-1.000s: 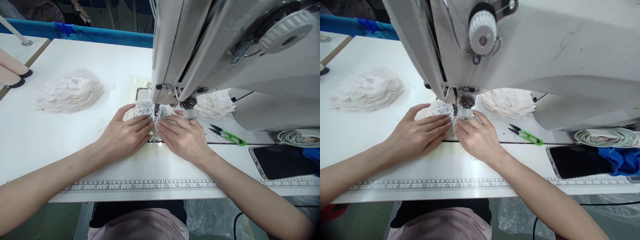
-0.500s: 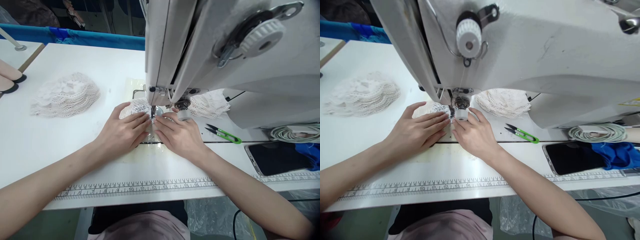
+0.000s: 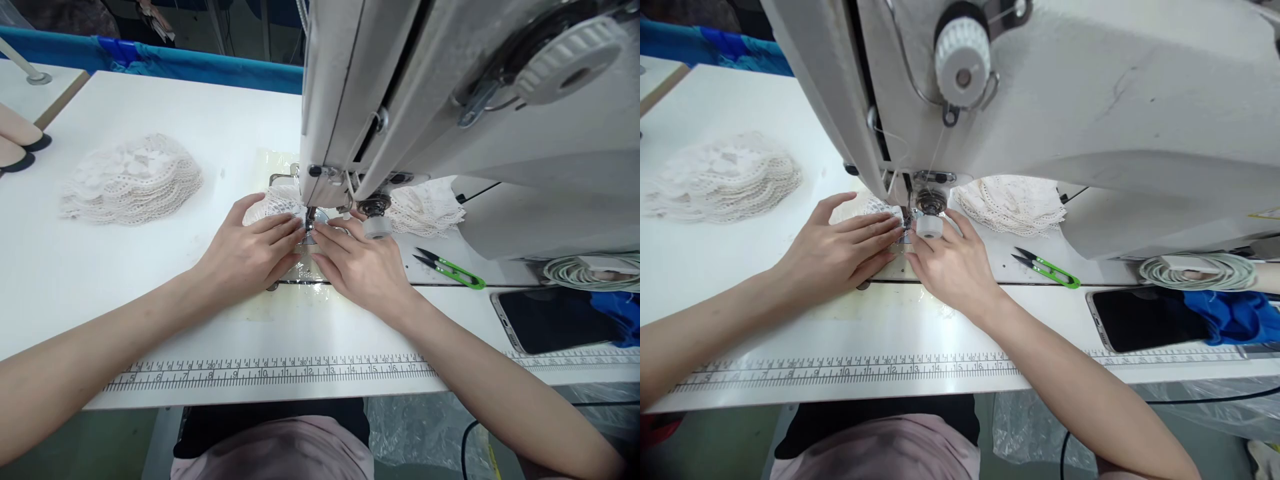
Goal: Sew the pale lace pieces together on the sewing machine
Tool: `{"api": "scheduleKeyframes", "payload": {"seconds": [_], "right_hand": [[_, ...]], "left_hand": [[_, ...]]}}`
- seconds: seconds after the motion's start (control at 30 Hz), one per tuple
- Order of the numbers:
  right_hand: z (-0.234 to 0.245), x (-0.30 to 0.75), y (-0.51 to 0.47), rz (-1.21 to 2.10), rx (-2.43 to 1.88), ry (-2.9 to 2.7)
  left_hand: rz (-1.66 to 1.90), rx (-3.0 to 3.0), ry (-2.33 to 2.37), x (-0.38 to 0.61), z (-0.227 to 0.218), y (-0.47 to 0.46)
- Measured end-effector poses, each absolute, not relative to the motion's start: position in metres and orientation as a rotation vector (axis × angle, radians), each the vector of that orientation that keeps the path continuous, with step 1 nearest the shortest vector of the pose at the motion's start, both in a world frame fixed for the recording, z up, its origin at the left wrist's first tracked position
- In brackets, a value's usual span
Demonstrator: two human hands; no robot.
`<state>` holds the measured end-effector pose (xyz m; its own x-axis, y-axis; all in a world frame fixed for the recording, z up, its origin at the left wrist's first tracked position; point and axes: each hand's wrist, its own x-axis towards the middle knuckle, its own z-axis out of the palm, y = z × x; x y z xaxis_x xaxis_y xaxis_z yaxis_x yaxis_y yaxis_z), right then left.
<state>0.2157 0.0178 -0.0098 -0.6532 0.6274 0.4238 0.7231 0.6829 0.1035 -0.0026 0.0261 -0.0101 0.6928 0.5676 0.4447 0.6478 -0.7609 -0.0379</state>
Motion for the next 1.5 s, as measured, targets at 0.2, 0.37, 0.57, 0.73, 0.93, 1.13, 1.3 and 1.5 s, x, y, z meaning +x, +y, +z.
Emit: {"api": "scheduleKeyframes", "payload": {"seconds": [0.2,0.37,0.57,0.73,0.93,1.13,1.3,1.5], "right_hand": [[-0.009,0.217,0.016,-0.385,-1.061,-2.535],[-0.006,0.207,0.01,-0.293,-1.009,-2.563],[-0.002,0.206,0.008,-0.395,-0.834,-2.518],[0.005,0.208,-0.001,-0.521,-0.805,-2.443],[0.008,0.203,-0.011,-0.326,-0.848,-2.454],[0.004,0.205,-0.01,-0.254,-1.002,-2.551],[-0.001,0.211,0.003,-0.206,-1.209,-2.578],[-0.004,0.211,0.013,-0.118,-1.227,-2.532]], "left_hand": [[-0.652,-2.714,-0.993,-0.004,-0.006,0.024],[-0.703,-2.679,-1.212,-0.013,-0.002,0.031],[-0.539,-2.686,-1.09,-0.02,0.001,0.033],[-0.623,-2.566,-0.874,-0.02,0.007,0.03],[-0.562,-2.74,-0.852,-0.019,-0.001,0.035],[-0.556,-2.795,-0.869,-0.017,-0.004,0.035],[-0.516,-2.742,-0.805,-0.013,-0.005,0.034],[-0.52,-2.735,-0.753,-0.012,-0.006,0.032]]}}
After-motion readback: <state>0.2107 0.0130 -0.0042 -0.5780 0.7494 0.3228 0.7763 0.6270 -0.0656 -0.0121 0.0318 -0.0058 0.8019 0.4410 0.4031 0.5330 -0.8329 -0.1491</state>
